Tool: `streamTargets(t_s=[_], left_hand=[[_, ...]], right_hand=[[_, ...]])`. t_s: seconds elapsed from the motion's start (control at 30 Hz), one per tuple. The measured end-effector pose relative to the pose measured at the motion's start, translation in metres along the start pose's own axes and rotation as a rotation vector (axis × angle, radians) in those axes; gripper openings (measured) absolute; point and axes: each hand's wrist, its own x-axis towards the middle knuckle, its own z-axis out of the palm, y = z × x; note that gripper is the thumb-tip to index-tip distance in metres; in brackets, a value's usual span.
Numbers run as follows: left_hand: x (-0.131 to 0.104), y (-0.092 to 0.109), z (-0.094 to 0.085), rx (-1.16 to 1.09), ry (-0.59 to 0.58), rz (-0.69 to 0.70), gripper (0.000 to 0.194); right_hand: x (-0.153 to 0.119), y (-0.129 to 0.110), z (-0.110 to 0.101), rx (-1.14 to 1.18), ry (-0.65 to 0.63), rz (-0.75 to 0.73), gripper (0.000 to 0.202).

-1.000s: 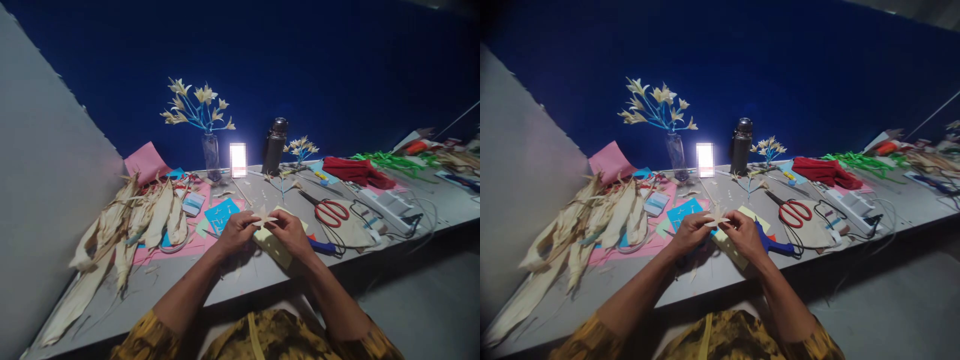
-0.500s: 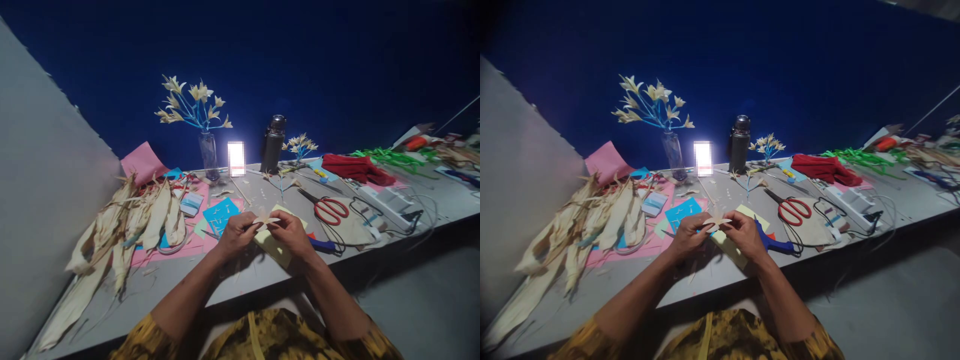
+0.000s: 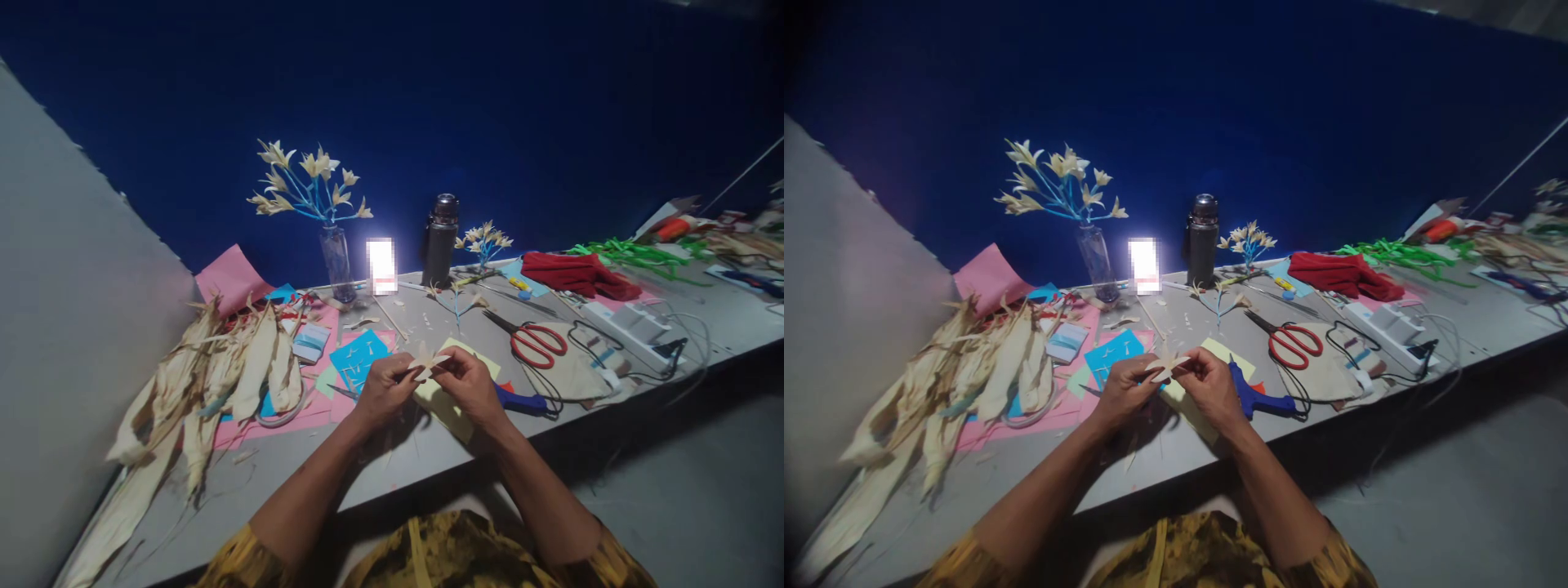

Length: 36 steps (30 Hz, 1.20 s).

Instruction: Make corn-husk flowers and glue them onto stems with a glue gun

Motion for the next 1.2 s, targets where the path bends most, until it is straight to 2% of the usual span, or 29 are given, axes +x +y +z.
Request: streamTargets(t_s=[0.1, 0.27, 0.5, 0.6, 0.77, 0.83, 1.0, 1.2], left_hand=[[-0.001, 0.002, 0.0, -0.007, 0.005, -0.057, 0.035], [-0.001, 0.005, -0.002, 0.002, -0.003, -0.047, 0.04], [0.0, 0.008, -0.006, -0.02, -0.101, -0.074, 0.033], [-0.001, 0.009, -0.007, -0.12, -0.172, -0.202, 0.028], [0.001, 0.009, -0.009, -0.364, -0.267, -0.475, 0.034], [0.002, 0.009, -0.009, -0.434, -0.239, -0.512, 0.032], [0.002, 0.01, -0.007, -0.494, -0.083, -0.534, 0.028], [0.002, 0.011, -0.007, -0.491, -0.091, -0.672, 0.027]], right_hand=[[-0.002, -0.003, 0.002, -0.042, 0.013, -0.025, 0.016], [-0.002, -0.006, 0.003, -0.069, -0.003, -0.045, 0.013], [-0.001, -0.007, -0.011, -0.142, -0.162, -0.019, 0.008], [-0.002, -0.011, -0.016, -0.217, -0.199, -0.042, 0.008], [-0.007, -0.017, -0.017, -0.248, -0.23, -0.06, 0.014], [-0.008, -0.018, -0.017, -0.253, -0.234, -0.074, 0.014], [-0.009, -0.018, -0.015, -0.32, -0.166, -0.139, 0.014], [-0.006, -0.016, -0.011, -0.414, -0.098, -0.221, 0.01]])
